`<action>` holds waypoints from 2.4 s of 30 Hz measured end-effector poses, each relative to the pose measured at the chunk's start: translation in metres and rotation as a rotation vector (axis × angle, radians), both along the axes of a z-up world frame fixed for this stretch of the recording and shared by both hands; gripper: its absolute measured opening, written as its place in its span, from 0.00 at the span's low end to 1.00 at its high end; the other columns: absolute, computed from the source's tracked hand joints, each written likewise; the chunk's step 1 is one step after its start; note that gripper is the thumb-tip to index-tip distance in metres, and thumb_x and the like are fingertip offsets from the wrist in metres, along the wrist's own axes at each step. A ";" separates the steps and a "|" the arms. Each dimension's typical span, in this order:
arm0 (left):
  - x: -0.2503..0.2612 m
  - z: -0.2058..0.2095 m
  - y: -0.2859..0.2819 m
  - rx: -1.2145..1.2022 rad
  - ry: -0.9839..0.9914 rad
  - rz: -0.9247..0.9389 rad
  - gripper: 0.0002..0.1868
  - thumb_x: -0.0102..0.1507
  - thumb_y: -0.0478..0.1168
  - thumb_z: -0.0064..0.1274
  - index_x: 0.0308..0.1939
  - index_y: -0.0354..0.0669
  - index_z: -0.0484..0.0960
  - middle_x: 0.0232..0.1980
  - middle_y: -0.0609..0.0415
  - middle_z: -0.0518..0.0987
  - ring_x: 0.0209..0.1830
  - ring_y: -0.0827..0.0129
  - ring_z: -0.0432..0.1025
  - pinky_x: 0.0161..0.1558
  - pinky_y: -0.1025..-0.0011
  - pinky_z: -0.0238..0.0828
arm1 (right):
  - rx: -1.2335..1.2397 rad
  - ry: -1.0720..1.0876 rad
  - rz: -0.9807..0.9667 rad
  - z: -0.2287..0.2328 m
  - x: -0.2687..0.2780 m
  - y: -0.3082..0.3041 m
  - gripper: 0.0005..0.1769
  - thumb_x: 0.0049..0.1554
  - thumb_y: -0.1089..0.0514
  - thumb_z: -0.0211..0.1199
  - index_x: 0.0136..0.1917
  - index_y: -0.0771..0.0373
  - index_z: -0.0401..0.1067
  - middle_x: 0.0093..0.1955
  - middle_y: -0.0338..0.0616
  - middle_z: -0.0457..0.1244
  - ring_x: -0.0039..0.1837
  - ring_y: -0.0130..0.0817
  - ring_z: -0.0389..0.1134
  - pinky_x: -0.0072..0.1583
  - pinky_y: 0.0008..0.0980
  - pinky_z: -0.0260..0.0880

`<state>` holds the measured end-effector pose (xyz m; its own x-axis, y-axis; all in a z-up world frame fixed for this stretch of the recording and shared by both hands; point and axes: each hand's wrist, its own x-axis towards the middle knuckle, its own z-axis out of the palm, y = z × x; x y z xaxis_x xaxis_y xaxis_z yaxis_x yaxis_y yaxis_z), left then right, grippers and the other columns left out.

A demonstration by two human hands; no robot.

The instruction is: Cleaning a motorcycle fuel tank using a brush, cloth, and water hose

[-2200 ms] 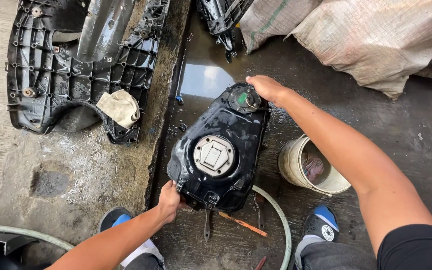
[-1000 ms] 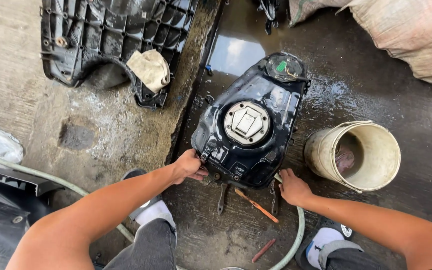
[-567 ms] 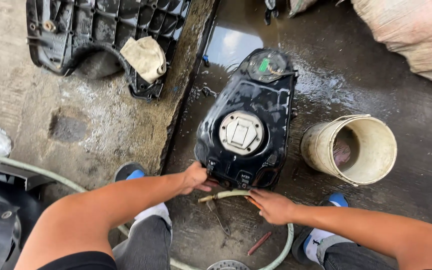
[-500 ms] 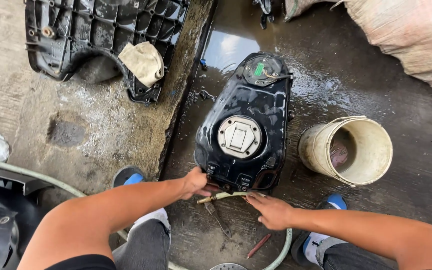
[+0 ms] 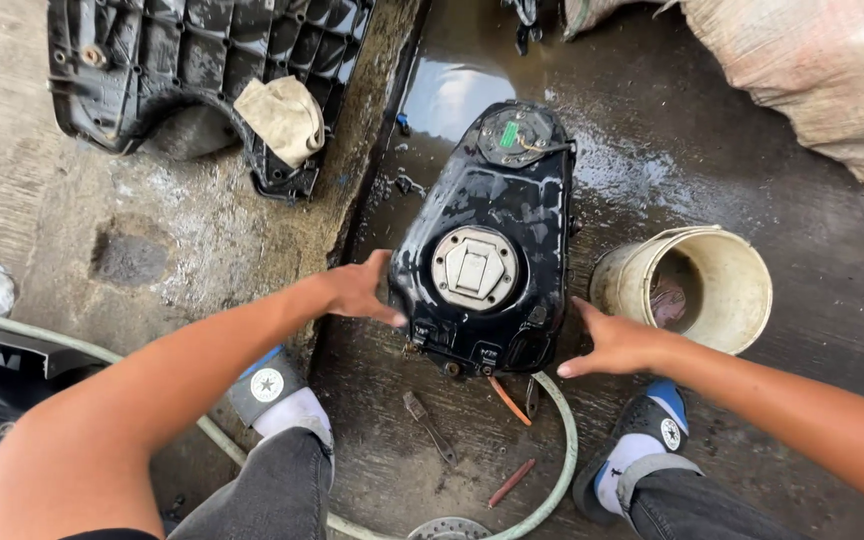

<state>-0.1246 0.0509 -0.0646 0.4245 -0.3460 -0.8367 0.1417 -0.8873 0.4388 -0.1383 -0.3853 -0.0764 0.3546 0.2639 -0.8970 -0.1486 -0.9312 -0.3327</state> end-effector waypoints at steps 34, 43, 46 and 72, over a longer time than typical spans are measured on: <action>0.093 0.023 -0.041 0.451 0.096 -0.275 0.33 0.66 0.63 0.48 0.55 0.35 0.84 0.29 0.42 0.86 0.28 0.56 0.84 0.37 0.61 0.85 | -0.411 -0.481 0.197 -0.109 0.051 -0.108 0.13 0.45 0.55 0.65 0.40 0.64 0.82 0.36 0.53 0.71 0.41 0.51 0.76 0.37 0.47 0.77; 0.070 0.079 -0.097 0.355 -0.647 -0.358 0.24 0.62 0.55 0.48 0.41 0.37 0.87 0.34 0.42 0.84 0.36 0.48 0.82 0.37 0.50 0.80 | -0.285 -0.359 0.026 -0.066 0.070 -0.138 0.10 0.41 0.55 0.70 0.35 0.64 0.79 0.37 0.57 0.71 0.49 0.58 0.75 0.48 0.46 0.75; 0.055 0.082 -0.106 0.253 -0.822 -0.324 0.22 0.63 0.56 0.47 0.44 0.39 0.78 0.38 0.42 0.83 0.40 0.45 0.81 0.39 0.46 0.79 | -0.187 -0.413 -0.060 -0.017 0.067 -0.128 0.15 0.46 0.58 0.66 0.46 0.62 0.69 0.49 0.64 0.69 0.61 0.61 0.71 0.59 0.53 0.71; 0.021 0.071 -0.127 0.081 -0.700 -0.439 0.70 0.56 0.75 0.60 0.79 0.29 0.38 0.81 0.22 0.33 0.78 0.23 0.34 0.58 0.22 0.55 | 0.393 -0.524 -0.234 0.200 0.108 0.028 0.36 0.50 0.75 0.45 0.70 0.56 0.59 0.56 0.53 0.72 0.47 0.44 0.79 0.47 0.38 0.83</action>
